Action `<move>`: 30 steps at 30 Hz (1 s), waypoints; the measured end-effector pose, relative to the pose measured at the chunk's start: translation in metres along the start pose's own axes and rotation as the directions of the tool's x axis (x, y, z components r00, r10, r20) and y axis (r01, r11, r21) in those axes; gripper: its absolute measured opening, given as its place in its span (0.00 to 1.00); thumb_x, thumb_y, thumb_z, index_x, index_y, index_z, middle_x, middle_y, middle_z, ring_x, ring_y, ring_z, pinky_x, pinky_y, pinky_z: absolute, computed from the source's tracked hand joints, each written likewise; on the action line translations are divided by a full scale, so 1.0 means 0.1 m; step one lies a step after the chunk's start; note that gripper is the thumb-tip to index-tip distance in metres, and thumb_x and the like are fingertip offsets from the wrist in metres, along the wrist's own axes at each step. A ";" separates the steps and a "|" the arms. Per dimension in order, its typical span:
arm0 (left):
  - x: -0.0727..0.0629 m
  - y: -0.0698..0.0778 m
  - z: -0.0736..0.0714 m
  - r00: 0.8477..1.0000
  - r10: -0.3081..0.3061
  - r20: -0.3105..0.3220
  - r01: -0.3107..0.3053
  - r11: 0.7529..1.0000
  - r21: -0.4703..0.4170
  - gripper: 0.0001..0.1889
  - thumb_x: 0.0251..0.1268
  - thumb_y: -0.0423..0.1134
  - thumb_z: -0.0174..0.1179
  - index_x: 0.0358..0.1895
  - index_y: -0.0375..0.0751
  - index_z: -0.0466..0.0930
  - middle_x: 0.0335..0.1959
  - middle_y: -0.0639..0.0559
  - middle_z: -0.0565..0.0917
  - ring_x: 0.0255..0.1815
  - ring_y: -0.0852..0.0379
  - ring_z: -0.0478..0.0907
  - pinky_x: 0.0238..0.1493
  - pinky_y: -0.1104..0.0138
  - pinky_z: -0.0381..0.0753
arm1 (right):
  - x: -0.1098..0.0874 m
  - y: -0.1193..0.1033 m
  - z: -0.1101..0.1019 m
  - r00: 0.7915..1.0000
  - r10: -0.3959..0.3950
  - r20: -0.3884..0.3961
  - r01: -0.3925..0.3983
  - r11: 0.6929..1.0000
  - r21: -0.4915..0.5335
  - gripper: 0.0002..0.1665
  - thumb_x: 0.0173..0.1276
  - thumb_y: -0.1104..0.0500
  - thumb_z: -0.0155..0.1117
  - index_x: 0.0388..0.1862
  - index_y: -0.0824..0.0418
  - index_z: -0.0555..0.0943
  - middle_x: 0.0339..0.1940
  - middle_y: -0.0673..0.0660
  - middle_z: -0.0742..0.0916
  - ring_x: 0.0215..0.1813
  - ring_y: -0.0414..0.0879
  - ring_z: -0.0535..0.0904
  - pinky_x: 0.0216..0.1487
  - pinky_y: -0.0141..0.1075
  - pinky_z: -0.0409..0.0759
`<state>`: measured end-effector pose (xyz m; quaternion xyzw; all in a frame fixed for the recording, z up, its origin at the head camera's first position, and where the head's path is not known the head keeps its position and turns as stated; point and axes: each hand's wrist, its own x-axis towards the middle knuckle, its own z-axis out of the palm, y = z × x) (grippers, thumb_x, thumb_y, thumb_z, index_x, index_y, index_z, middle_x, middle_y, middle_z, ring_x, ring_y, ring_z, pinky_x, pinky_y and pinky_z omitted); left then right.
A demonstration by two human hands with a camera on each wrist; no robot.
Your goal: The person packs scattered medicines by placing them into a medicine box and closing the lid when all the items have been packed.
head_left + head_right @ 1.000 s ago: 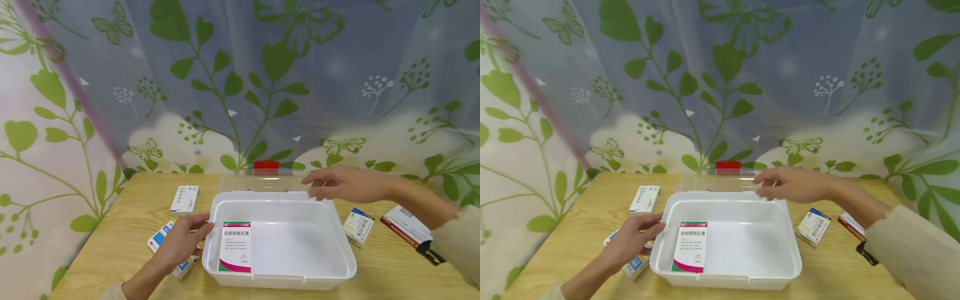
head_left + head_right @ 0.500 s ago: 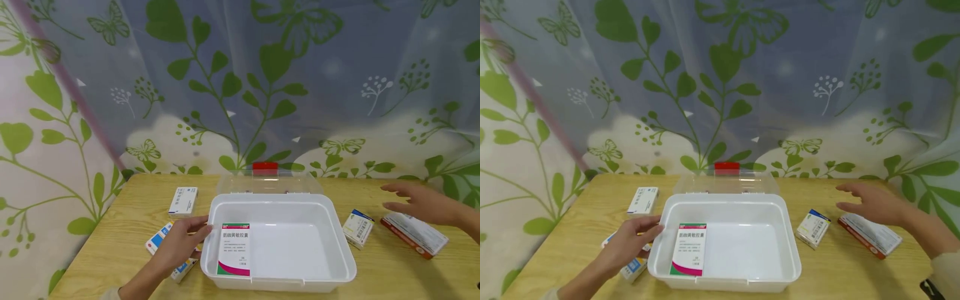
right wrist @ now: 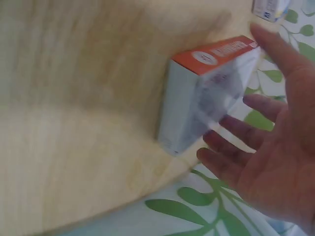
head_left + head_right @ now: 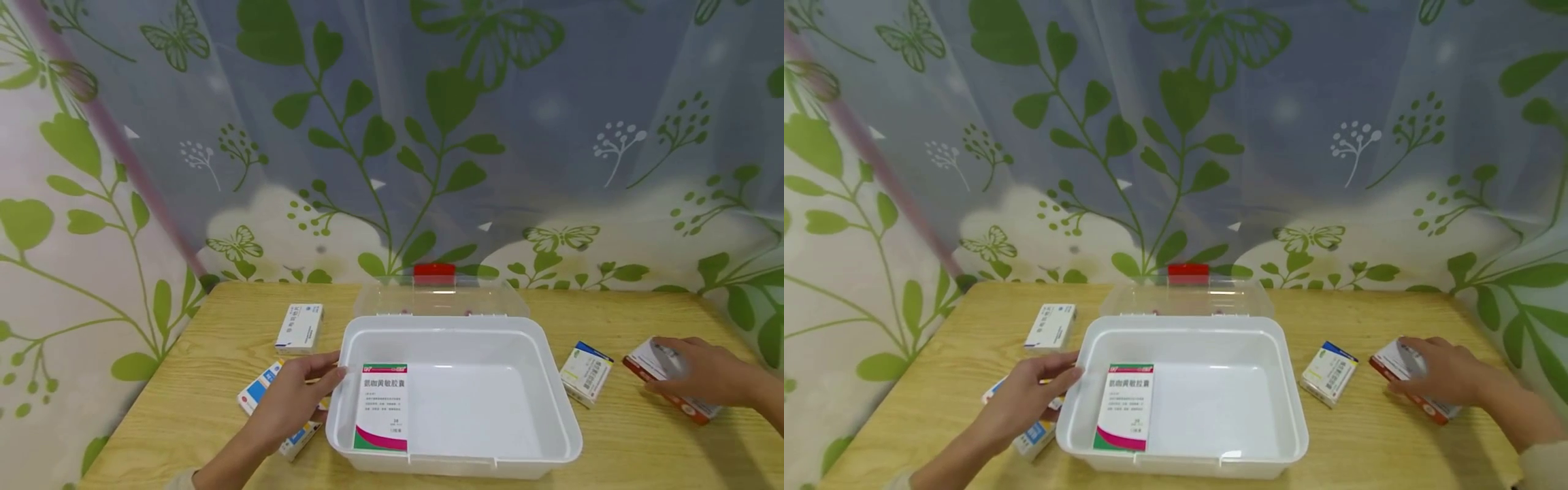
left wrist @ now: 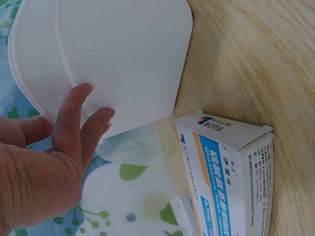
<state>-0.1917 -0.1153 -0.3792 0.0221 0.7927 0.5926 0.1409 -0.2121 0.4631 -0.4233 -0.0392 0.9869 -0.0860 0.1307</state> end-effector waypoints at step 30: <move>0.00 -0.02 0.02 0.999 0.012 -0.040 -0.010 0.998 0.064 0.22 0.70 0.38 0.56 0.64 0.33 0.71 0.49 0.42 0.81 0.39 0.51 0.82 0.27 0.60 0.85 | -0.02 0.04 0.03 0.999 -0.024 0.030 0.024 1.000 -0.010 0.59 0.56 0.34 0.67 0.63 0.84 0.62 0.48 0.84 0.70 0.47 0.73 0.72 0.40 0.57 0.75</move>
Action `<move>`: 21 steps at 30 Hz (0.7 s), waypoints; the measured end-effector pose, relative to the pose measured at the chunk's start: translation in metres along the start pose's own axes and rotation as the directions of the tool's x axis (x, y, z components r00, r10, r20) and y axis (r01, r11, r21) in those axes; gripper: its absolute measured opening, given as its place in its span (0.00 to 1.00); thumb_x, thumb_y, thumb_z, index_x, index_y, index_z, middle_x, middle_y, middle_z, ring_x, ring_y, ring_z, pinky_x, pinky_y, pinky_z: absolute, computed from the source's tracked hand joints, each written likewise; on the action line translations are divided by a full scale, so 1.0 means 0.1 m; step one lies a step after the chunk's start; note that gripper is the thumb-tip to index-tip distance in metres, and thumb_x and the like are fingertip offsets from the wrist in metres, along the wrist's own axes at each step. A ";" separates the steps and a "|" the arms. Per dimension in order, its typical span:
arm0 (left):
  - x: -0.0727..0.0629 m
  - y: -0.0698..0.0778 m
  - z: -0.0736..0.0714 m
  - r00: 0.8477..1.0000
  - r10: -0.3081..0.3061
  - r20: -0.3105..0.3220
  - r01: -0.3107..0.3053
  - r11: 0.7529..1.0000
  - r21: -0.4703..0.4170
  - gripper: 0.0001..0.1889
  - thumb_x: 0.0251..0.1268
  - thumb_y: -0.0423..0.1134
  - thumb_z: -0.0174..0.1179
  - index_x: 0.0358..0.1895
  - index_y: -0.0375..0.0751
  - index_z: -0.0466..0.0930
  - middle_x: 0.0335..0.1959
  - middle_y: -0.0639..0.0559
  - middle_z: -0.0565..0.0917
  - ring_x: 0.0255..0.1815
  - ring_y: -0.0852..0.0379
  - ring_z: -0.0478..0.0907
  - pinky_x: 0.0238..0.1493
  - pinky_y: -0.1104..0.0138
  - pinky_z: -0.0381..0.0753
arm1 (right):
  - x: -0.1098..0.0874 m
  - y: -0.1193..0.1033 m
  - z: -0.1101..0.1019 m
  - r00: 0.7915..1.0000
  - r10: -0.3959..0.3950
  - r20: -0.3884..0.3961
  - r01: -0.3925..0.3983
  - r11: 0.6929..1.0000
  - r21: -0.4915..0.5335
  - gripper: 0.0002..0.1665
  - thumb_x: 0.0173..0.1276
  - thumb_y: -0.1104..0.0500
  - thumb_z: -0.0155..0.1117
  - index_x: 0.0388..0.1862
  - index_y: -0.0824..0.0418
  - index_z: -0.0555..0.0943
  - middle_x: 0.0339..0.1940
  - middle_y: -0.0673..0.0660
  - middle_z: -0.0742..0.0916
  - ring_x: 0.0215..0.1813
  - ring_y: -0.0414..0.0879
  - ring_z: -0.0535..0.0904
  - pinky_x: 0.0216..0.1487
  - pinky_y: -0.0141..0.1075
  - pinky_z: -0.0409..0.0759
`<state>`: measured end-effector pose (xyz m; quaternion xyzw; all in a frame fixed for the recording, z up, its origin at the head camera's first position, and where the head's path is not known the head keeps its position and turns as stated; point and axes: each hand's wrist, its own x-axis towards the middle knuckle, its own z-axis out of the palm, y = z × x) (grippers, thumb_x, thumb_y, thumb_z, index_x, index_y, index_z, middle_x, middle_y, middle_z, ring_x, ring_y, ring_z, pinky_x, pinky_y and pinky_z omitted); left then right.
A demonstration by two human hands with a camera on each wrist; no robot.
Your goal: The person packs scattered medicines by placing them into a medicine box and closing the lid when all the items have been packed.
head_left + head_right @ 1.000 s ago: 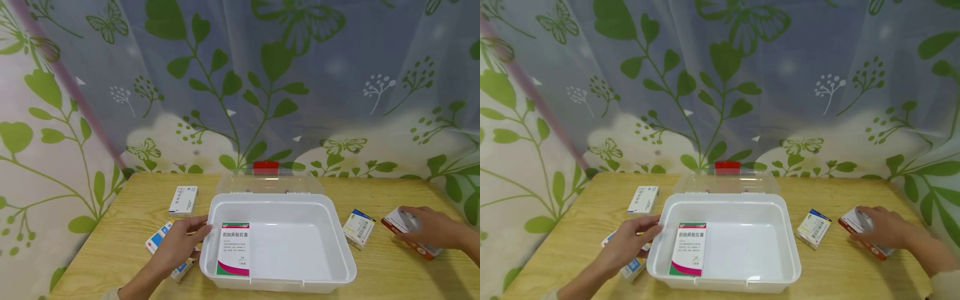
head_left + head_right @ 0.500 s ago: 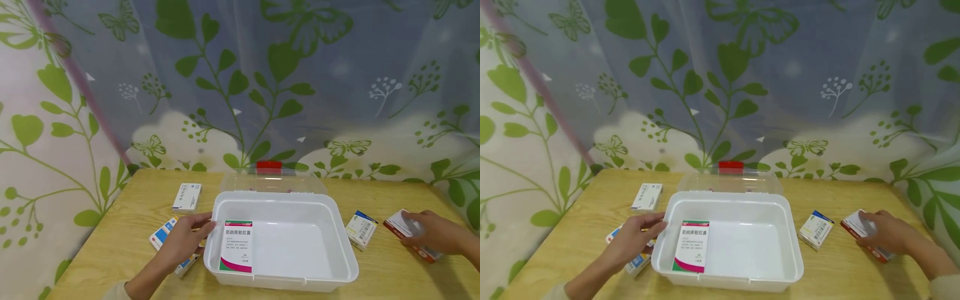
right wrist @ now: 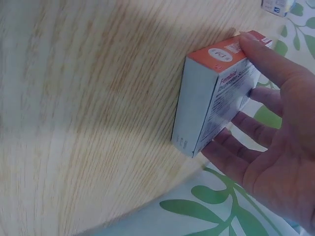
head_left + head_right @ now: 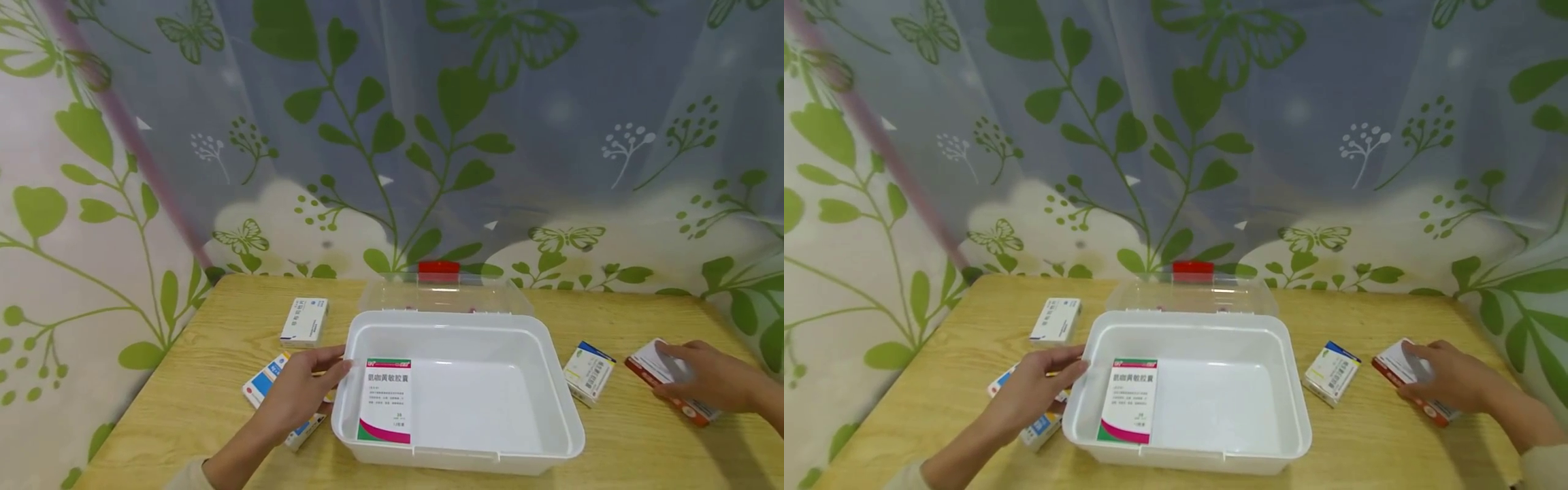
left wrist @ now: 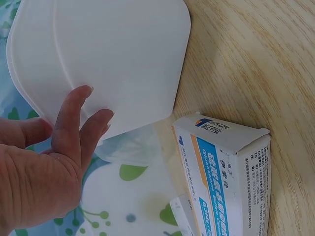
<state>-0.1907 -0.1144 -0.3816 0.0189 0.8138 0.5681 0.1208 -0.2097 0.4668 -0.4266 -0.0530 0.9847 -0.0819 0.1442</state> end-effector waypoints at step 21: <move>-0.01 0.02 0.00 1.000 -0.005 -0.004 0.005 1.000 -0.025 0.22 0.71 0.37 0.55 0.64 0.31 0.70 0.47 0.42 0.81 0.40 0.49 0.83 0.28 0.59 0.85 | -0.10 -0.25 -0.30 0.996 0.006 -0.091 0.000 0.998 0.066 0.54 0.59 0.37 0.67 0.61 0.84 0.64 0.46 0.80 0.77 0.40 0.62 0.76 0.34 0.50 0.77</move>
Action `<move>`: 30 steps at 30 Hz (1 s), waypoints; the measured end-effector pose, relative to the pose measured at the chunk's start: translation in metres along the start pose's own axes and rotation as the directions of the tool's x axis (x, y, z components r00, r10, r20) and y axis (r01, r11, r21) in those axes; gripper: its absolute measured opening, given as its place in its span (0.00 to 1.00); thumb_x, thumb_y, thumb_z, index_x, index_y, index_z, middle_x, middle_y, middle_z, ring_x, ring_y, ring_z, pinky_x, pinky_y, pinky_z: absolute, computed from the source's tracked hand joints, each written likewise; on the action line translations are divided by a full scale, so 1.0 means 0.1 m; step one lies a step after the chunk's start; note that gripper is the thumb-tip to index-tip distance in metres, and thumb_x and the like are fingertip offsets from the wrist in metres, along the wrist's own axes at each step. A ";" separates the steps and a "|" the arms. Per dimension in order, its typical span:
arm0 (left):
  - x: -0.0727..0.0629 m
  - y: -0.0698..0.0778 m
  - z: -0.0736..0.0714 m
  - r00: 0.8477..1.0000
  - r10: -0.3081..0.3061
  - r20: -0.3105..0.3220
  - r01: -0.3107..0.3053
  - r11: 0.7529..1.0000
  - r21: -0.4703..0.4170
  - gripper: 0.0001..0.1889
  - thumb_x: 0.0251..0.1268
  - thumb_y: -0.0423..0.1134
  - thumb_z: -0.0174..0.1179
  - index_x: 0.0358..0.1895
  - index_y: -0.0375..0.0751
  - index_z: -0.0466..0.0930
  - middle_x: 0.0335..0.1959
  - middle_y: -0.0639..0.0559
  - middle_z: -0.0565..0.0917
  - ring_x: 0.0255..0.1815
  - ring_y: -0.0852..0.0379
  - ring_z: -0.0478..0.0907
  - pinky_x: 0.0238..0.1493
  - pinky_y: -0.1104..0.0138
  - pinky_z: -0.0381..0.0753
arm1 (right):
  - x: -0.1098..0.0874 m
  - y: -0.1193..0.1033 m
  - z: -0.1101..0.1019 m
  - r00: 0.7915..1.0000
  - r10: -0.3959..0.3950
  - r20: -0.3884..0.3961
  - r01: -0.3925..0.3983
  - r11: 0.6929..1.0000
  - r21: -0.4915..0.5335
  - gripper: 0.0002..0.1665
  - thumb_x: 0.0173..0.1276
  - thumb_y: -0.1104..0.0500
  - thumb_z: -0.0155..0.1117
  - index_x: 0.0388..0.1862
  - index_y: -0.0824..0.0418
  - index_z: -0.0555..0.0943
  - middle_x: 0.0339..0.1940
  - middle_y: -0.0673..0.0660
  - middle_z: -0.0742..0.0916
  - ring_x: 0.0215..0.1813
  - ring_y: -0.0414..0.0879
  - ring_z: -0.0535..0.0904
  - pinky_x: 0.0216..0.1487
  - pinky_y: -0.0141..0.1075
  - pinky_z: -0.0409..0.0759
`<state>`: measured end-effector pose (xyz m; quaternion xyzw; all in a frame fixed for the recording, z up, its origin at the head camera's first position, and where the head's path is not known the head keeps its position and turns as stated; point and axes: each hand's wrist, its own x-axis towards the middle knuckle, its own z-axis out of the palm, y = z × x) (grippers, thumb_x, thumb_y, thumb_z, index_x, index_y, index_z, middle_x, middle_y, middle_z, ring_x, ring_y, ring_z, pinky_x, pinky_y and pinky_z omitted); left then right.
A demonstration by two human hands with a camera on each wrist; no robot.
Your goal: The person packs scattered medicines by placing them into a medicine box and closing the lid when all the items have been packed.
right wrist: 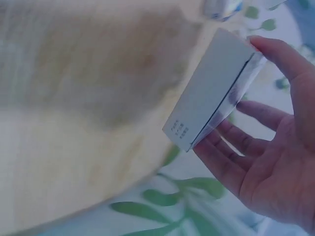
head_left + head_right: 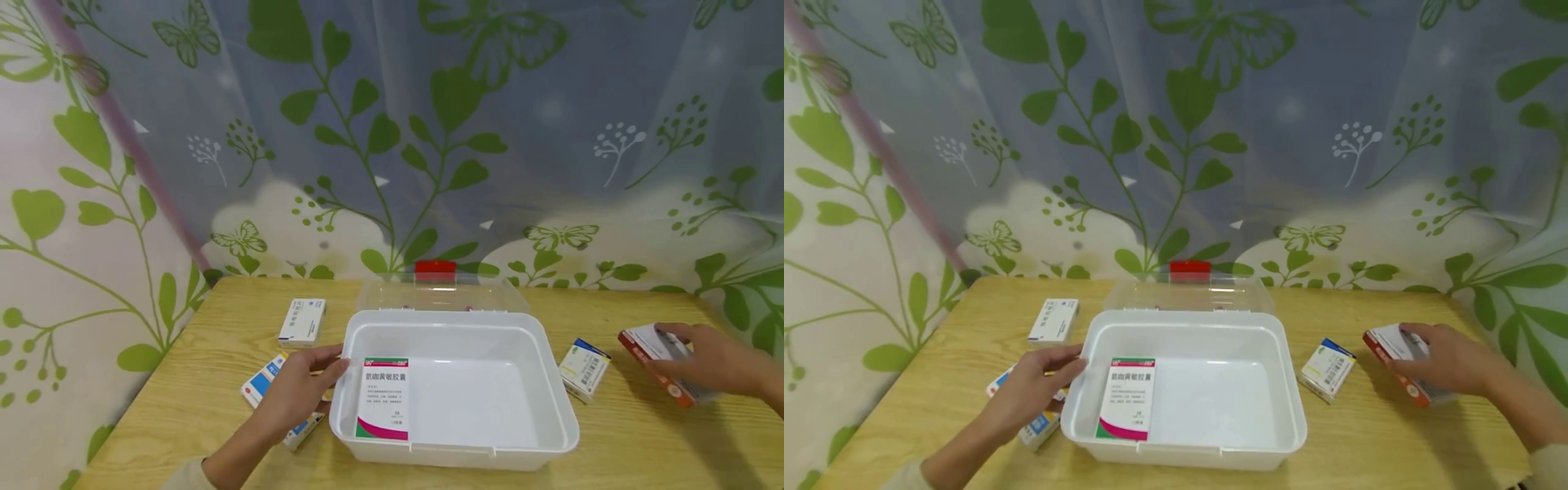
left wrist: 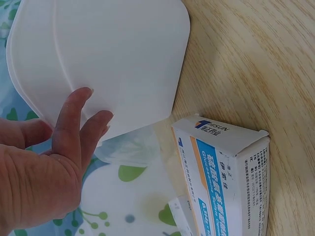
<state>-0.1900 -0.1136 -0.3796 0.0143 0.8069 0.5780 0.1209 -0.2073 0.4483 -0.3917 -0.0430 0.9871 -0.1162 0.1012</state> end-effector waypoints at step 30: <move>0.00 -0.04 -0.03 0.999 0.041 0.025 -0.041 0.999 -0.023 0.22 0.71 0.37 0.56 0.64 0.30 0.70 0.48 0.38 0.81 0.39 0.47 0.83 0.28 0.58 0.85 | -0.14 -2.64 -0.56 0.976 -0.213 0.037 0.213 0.977 -0.003 0.56 0.51 0.22 0.58 0.71 0.55 0.67 0.58 0.66 0.75 0.36 0.46 0.75 0.28 0.37 0.73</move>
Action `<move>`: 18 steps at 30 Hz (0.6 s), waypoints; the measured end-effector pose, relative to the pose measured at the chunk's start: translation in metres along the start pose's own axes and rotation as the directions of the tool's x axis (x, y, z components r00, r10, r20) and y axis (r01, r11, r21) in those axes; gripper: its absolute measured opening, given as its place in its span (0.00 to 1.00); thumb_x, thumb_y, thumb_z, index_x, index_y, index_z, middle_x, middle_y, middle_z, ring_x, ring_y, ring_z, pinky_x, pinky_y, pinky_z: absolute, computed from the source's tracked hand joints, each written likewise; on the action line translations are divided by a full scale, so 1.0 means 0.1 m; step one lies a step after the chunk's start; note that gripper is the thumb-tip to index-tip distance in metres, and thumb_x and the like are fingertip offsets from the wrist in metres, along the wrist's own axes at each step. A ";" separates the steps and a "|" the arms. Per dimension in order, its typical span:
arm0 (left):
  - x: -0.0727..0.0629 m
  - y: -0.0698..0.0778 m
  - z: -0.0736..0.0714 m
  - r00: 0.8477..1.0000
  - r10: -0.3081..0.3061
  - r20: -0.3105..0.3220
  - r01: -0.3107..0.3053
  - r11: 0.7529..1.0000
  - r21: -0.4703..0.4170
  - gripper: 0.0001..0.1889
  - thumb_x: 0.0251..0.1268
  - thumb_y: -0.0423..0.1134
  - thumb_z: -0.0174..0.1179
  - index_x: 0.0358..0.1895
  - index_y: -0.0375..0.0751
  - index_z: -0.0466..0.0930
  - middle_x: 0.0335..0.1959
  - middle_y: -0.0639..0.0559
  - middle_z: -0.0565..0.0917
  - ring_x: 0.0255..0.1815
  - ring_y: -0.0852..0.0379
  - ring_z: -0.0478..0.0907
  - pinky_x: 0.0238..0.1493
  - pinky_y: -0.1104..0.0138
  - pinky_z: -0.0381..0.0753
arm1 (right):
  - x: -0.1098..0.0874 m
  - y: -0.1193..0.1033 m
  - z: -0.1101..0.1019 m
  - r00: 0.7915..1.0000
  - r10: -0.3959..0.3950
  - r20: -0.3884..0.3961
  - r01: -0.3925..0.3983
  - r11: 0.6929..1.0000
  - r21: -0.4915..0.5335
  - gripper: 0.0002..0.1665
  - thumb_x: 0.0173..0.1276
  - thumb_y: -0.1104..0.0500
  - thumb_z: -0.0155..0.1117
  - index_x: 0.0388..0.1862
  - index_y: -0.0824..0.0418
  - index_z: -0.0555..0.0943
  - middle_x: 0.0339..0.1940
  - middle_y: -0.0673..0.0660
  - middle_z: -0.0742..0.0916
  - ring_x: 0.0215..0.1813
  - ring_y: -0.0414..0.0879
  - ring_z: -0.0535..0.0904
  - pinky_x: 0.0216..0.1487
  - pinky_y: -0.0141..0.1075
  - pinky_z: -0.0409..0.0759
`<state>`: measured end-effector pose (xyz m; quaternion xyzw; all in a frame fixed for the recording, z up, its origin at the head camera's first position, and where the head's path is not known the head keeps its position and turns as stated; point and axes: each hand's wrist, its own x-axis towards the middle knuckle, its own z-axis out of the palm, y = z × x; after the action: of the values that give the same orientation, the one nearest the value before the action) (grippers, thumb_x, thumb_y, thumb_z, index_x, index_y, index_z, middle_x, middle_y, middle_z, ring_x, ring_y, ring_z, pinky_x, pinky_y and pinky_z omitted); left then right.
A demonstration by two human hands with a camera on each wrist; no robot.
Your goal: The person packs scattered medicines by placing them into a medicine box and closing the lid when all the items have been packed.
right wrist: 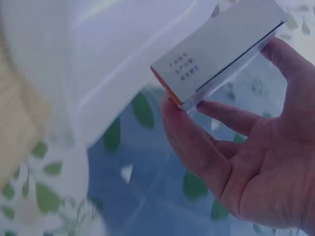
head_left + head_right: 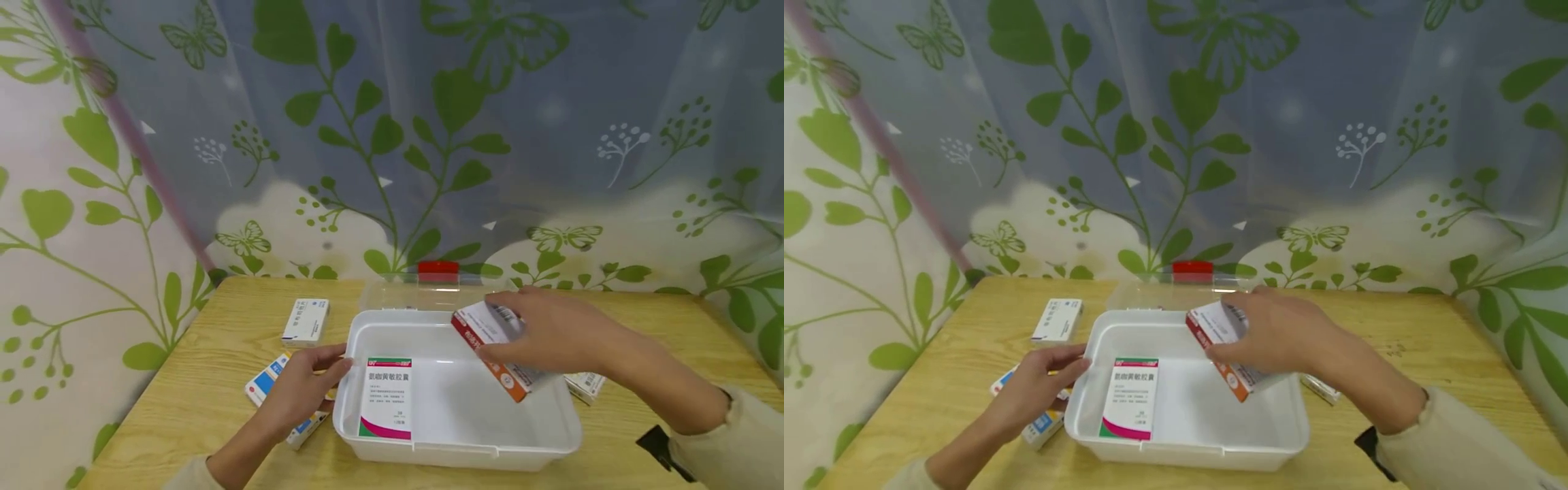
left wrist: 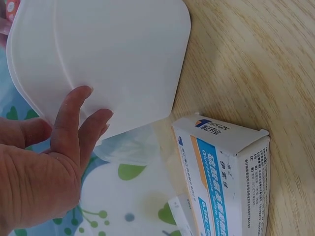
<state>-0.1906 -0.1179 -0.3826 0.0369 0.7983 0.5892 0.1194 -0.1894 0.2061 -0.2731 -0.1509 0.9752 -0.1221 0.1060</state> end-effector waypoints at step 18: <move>-0.01 0.00 -0.01 1.000 0.010 0.017 -0.011 0.999 0.034 0.24 0.71 0.39 0.55 0.64 0.29 0.69 0.49 0.37 0.81 0.39 0.49 0.83 0.29 0.60 0.85 | 0.49 -0.51 0.51 0.963 0.053 0.264 -0.043 0.998 -0.043 0.35 0.51 0.33 0.69 0.48 0.57 0.78 0.35 0.49 0.79 0.38 0.45 0.73 0.43 0.45 0.74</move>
<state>-0.1900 -0.1186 -0.3822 0.0478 0.8069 0.5759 0.1223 -0.2088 0.1326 -0.3161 -0.1442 0.9578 -0.0805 0.2354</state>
